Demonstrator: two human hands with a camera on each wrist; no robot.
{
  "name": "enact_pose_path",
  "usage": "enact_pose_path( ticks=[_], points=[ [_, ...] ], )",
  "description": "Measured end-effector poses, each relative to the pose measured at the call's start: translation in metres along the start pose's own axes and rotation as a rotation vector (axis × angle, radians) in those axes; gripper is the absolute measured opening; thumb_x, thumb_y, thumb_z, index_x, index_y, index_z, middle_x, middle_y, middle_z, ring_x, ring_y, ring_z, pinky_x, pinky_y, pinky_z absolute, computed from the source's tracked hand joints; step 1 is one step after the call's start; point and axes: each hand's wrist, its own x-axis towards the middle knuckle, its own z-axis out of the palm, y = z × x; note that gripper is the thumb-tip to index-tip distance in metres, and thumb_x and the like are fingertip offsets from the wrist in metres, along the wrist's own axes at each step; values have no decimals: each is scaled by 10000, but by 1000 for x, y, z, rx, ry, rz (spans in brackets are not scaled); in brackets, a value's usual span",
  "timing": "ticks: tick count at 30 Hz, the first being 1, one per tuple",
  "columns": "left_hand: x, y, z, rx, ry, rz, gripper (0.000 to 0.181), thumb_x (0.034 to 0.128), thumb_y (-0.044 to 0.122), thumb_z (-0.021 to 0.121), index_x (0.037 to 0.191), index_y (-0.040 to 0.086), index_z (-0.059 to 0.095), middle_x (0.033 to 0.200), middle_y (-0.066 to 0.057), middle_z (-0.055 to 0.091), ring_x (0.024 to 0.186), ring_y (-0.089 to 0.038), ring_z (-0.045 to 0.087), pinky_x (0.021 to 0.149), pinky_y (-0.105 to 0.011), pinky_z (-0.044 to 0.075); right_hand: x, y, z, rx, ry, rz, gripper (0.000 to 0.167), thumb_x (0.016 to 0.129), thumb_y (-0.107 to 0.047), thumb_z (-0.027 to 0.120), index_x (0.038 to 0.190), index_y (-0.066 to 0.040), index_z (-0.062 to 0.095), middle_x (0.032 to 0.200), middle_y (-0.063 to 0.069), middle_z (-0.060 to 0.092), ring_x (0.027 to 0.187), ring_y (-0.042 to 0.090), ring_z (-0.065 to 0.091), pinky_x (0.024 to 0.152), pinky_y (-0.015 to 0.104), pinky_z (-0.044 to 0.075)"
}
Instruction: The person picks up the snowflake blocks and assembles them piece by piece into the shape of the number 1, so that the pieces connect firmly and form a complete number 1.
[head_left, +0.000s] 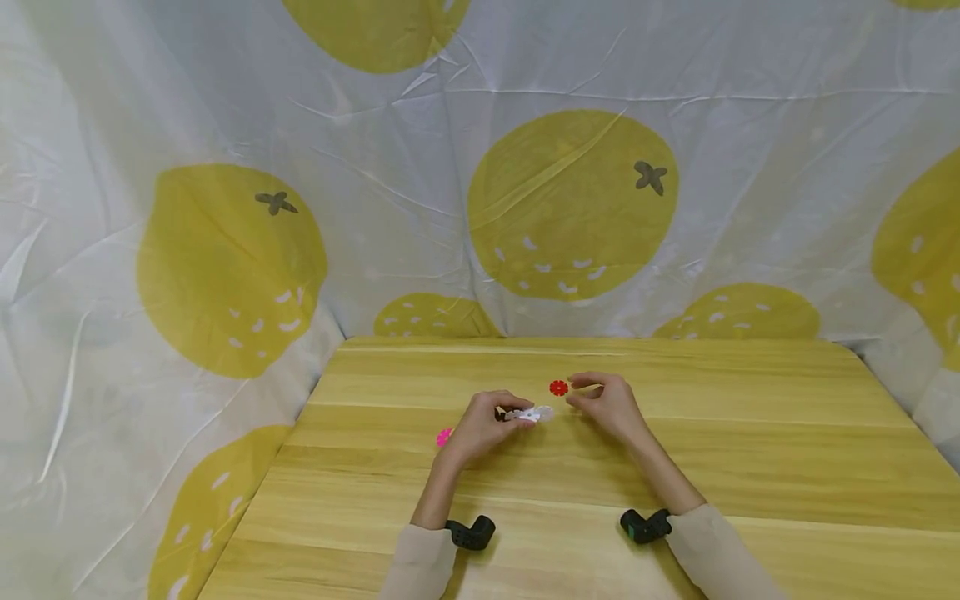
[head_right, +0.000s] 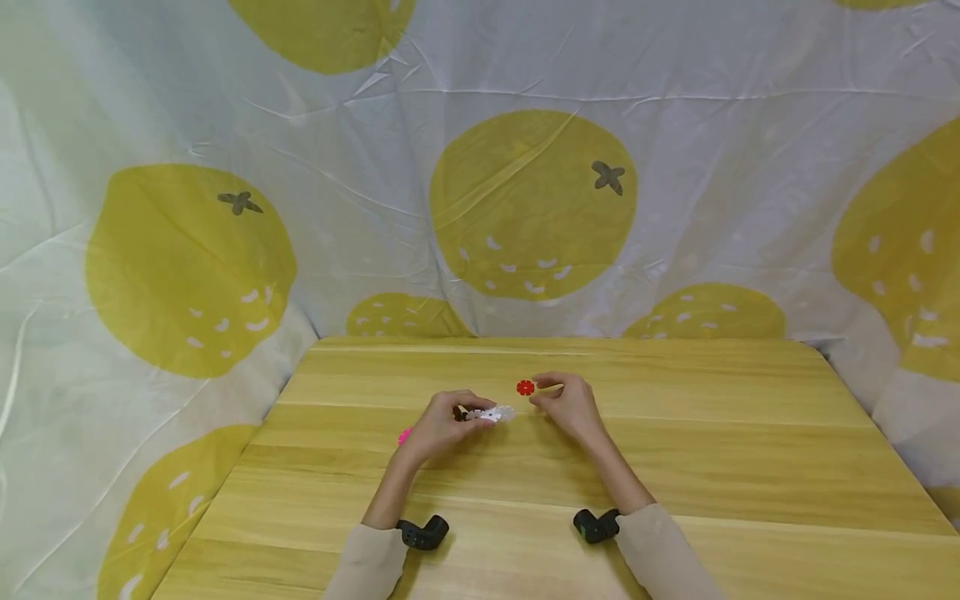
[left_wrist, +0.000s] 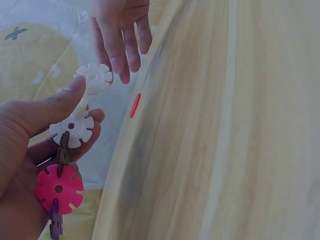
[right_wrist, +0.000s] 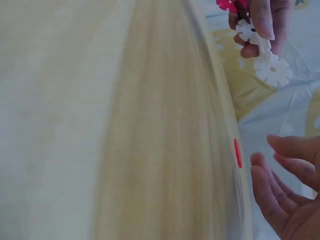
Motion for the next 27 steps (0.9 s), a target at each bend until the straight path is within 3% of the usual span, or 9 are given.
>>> enact_pose_path(
  ticks=[6, 15, 19, 24, 27],
  points=[
    [-1, -2, 1, -9, 3, 3, 217, 910, 165, 807, 1106, 70, 800, 1089, -80, 786, 906, -128, 651, 740, -205, 530, 12, 2, 5, -30, 8, 29, 361, 877, -10, 787, 1224, 61, 716, 1234, 279, 697, 876, 304, 778, 621, 234, 568],
    [-2, 0, 1, 10, -7, 5, 219, 914, 152, 802, 1115, 67, 798, 1093, -80, 786, 899, -114, 646, 754, -238, 543, 23, 7, 12, -62, -1, 52, 338, 860, 19, 784, 1191, 61, 731, 1198, 283, 710, 610, 134, 664, 535, 216, 534],
    [-3, 1, 0, 10, -12, 11, 219, 917, 160, 799, 1115, 66, 797, 1092, -83, 785, 900, -116, 645, 753, -239, 542, 27, 6, 17, -130, 3, 19, 321, 851, -8, 804, 1161, 58, 749, 1156, 271, 731, 737, 167, 662, 609, 234, 521],
    [-3, -2, 0, 11, -10, 17, 222, 917, 169, 800, 1112, 64, 798, 1085, -82, 786, 900, -112, 642, 743, -226, 533, 30, 3, 23, -220, 18, 5, 287, 847, -51, 818, 1114, 42, 772, 1117, 240, 760, 1029, 351, 700, 881, 428, 568],
    [-4, -3, -1, 5, -9, 19, 224, 915, 169, 802, 1113, 62, 798, 1080, -82, 787, 897, -114, 641, 744, -233, 535, 30, 1, 26, -249, 24, 28, 275, 852, -66, 815, 1106, 30, 778, 1123, 230, 763, 1092, 387, 695, 958, 514, 549]
  ],
)
